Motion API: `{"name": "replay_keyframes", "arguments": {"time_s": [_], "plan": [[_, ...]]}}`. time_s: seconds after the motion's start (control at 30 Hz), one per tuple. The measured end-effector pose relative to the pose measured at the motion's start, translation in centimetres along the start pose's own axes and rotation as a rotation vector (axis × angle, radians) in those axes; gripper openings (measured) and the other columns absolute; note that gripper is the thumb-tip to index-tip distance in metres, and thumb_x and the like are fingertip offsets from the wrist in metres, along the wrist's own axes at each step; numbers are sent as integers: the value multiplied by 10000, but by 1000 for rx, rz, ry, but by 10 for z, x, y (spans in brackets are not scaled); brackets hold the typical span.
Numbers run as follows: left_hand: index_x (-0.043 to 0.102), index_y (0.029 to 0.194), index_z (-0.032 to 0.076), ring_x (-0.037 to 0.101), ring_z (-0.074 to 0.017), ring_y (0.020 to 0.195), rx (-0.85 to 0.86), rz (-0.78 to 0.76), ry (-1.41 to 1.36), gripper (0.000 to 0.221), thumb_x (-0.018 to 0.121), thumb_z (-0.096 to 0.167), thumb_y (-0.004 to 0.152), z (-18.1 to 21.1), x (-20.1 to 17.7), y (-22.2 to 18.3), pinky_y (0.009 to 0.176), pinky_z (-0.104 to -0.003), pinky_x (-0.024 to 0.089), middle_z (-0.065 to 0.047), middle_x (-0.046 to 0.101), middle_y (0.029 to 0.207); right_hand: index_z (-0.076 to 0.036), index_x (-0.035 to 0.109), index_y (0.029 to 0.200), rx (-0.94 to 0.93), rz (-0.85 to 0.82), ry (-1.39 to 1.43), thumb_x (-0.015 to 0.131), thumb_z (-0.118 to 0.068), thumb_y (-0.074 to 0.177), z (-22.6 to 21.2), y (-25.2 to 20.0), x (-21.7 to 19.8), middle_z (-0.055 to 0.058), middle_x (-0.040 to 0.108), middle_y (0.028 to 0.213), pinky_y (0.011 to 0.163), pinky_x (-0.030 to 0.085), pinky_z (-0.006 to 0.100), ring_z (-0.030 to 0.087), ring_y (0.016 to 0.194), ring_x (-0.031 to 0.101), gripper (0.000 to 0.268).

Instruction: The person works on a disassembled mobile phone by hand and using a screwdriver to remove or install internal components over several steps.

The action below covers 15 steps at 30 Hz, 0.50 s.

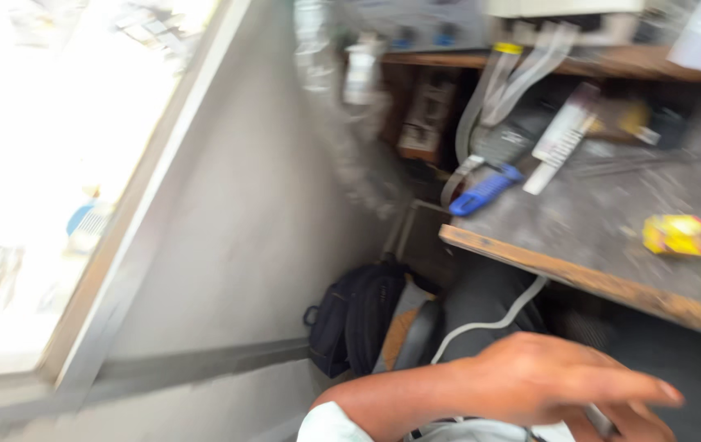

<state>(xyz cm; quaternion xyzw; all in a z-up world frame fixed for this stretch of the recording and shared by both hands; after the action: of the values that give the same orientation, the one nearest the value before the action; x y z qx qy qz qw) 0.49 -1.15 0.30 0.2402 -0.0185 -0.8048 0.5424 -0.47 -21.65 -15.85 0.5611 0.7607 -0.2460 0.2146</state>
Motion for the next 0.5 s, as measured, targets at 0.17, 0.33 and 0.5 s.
{"name": "replay_keyframes", "arguments": {"time_s": [0.17, 0.33, 0.5], "plan": [[382, 1511, 390, 639, -252, 1144, -99, -88, 187, 468, 562, 153, 1150, -8, 4, -5, 1028, -343, 532, -113, 629, 1219, -45, 656, 1226, -46, -20, 7, 834, -124, 747, -17, 45, 15, 168, 745, 1082, 839, 563, 382, 301, 979, 733, 517], [313, 1553, 277, 684, -266, 1095, -216, -115, -236, 630, 621, 81, 1039, -13, -2, -1, 963, -396, 572, -155, 646, 1260, -32, 603, 1338, -8, 26, 38, 805, -71, 770, -15, 26, -1, 183, 734, 1148, 883, 546, 380, 289, 1013, 719, 604], [323, 1468, 72, 686, -186, 1022, 27, 460, -92, 487, 567, -53, 1065, -22, -2, -6, 979, -335, 521, -108, 703, 1082, -19, 550, 1451, -17, 76, 179, 776, -19, 793, -10, 20, -15, 197, 723, 1215, 927, 530, 378, 277, 1047, 705, 696]]}}
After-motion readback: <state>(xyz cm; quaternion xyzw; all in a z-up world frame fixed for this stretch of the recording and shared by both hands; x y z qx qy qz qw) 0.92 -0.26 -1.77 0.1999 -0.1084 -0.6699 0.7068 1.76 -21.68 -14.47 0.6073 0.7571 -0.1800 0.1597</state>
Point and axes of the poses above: each hand's wrist, its own y-axis towards the middle knuckle, its own x-axis out of the palm, z = x × y, the point moved 1 cm from there along y, towards the middle knuckle
